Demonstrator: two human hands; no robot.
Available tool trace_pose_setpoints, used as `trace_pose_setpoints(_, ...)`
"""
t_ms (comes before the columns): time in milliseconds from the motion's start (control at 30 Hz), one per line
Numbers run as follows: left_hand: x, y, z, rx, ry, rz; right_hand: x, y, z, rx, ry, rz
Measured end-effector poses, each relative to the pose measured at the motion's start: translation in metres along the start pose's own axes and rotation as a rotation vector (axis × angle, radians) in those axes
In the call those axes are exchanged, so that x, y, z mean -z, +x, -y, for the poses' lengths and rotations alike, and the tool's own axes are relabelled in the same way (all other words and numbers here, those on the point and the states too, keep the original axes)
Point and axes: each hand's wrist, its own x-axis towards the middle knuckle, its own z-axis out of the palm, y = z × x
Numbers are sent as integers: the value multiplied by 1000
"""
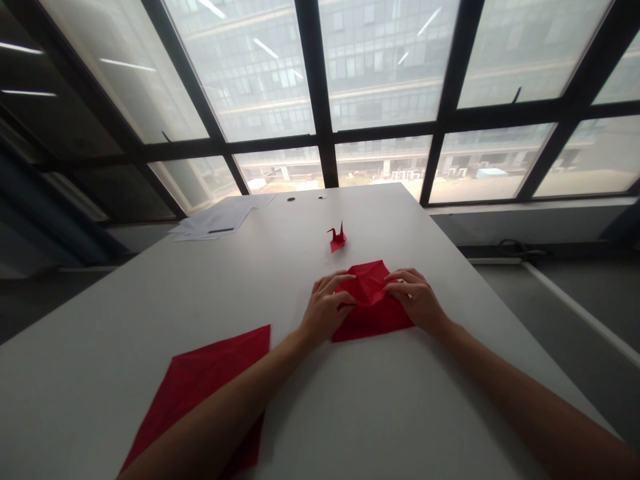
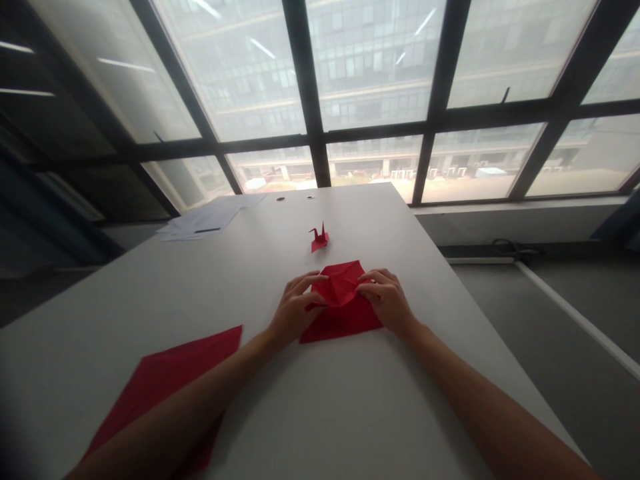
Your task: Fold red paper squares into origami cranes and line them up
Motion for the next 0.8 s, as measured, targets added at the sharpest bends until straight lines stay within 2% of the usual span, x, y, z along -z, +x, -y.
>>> trace_pose_setpoints(167, 9, 3, -6, -182, 97, 96, 2, 1, 1, 46, 39, 41)
trace_pose_setpoints(267, 10, 3, -5, -281, 78, 125, 1, 1, 0, 92, 76, 17)
trace_pose_setpoints(367, 6, 4, -2, -336, 36, 59, 0, 1, -2, 136, 124, -6)
trace_pose_setpoints(467, 2, 4, 1, -337, 23, -35, -3, 2, -3, 111, 154, -28)
trace_pose_setpoints(533, 1, 4, 3, -313, 19, -101, -4, 2, -2, 28, 194, -86)
trace_pose_setpoints(600, 0, 5, 4, -268, 13, -170, -4, 3, 1, -124, 302, -151)
trace_pose_setpoints(700, 0, 5, 5, -191, 4, -257, -3, 3, 7, -389, 593, -136)
trace_pose_setpoints(800, -1, 5, 4, -145, -1, -302, -2, 4, 11, -518, 785, -94)
